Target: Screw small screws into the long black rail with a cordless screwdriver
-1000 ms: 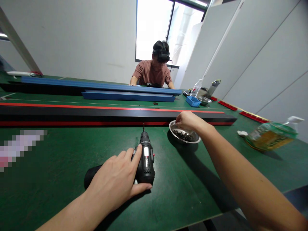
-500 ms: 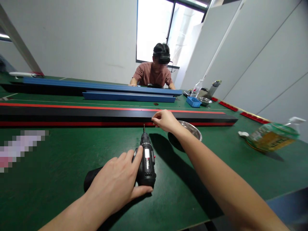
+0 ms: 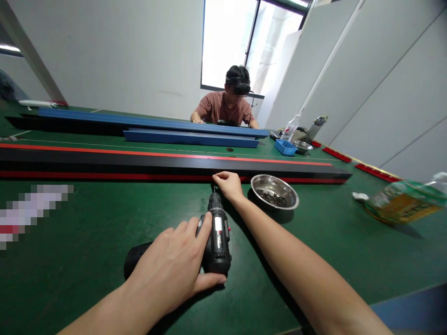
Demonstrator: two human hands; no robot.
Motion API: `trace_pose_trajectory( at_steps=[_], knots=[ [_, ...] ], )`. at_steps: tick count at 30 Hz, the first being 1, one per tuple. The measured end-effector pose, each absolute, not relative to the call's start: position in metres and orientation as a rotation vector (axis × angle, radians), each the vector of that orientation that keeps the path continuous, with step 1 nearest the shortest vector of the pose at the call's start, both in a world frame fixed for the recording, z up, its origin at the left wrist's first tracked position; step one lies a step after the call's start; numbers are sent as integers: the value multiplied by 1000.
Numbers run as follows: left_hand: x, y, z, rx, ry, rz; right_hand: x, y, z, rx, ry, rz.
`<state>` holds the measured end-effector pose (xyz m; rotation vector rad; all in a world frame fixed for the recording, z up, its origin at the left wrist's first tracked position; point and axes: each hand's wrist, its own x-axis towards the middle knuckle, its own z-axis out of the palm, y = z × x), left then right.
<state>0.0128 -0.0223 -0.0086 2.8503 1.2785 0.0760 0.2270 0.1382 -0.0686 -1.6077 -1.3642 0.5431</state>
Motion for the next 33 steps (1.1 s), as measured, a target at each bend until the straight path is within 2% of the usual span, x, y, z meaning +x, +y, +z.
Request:
trace_pose_trajectory(
  at_steps=[5,22,33],
  knots=[
    [12,-22,-11,2867,1274,88,232,145,-71,-1655,-1354,645],
    [11,-23,-11,2875,1287,75,230,138,-67,-1662,-1312,669],
    [11,-23,-11,2868,1279,93,228,130,-65,-1438,-1227,789]
  ],
)
